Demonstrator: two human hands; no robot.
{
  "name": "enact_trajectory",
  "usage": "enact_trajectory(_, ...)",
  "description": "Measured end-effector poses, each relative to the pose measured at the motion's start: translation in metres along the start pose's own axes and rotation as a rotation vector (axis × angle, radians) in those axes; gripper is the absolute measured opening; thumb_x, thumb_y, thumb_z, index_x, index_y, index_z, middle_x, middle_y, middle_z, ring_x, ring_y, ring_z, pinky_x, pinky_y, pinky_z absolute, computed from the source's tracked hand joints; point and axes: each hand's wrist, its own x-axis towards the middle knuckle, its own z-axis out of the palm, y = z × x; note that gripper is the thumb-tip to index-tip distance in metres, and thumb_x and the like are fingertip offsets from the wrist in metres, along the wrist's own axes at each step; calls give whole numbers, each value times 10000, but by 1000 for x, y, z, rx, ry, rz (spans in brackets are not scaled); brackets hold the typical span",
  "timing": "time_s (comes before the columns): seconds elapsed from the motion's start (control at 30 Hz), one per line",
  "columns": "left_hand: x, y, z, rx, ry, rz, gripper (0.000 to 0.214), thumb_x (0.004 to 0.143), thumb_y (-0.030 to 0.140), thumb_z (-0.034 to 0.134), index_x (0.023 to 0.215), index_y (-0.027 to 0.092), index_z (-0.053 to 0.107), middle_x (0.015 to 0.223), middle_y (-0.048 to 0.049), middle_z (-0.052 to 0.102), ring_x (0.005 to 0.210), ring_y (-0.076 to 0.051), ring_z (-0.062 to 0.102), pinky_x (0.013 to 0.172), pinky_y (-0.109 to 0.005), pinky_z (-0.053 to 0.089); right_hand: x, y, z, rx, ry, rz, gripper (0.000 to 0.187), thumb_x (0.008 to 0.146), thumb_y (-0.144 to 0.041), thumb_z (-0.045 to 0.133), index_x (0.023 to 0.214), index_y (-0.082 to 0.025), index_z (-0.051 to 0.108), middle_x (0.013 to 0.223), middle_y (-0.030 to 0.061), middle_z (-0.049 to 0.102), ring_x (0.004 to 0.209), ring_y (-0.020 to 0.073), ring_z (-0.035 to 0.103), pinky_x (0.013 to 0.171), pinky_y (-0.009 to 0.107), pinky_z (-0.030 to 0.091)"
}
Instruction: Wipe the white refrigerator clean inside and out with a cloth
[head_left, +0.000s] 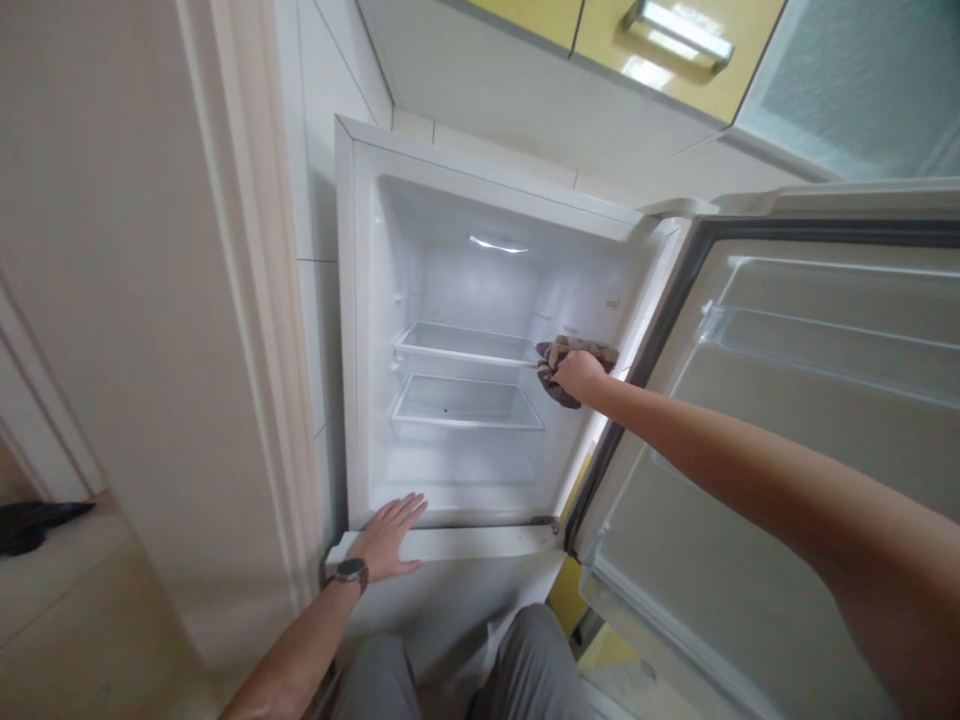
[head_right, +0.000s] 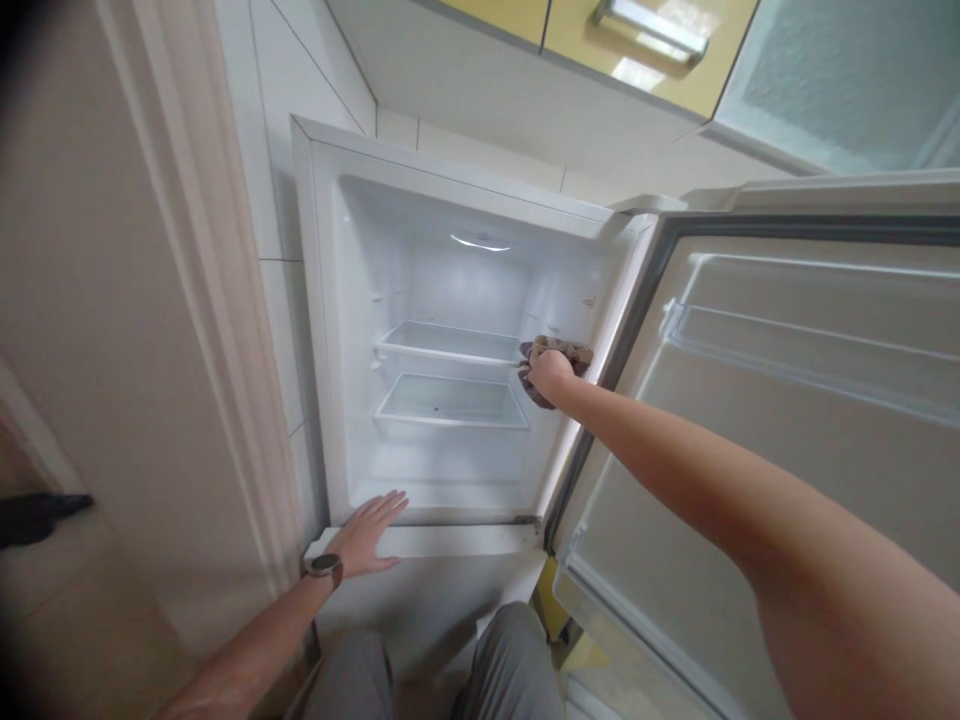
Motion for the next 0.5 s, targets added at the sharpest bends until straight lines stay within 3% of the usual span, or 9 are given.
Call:
enact_trajectory(0.13,1,2,-2,-16,-43,-19,1176,722,680,779,1688,244,267,1747,-111,299,1615,-337,269,1314,-519,189,1,-10,7,-74,-143,-31,348,985,-140,493,1110,-66,809,1221,267,734,1173,362,691,974,498,546)
enact_trajectory(0.3,0,-1,2,-35,-23,-13,1193,718,689,784,1692,256,249,1758,-100,270,1616,-341,262,1320,-525,174,0,-21,20,-55,-97,30,390,998,-139,462,1176,-61,801,1334,301,660,1262,414,616,986,531,541)
enact_trajectory(0.5,0,1,0,-17,-34,-22,1193,717,690,786,1689,247,255,1757,-106,273,1620,-335,251,1325,-516,155,9,-26,44,133,-33,131,406,1005,-171,490,1295,-214,770,1557,244,497,1422,488,422,1005,711,487)
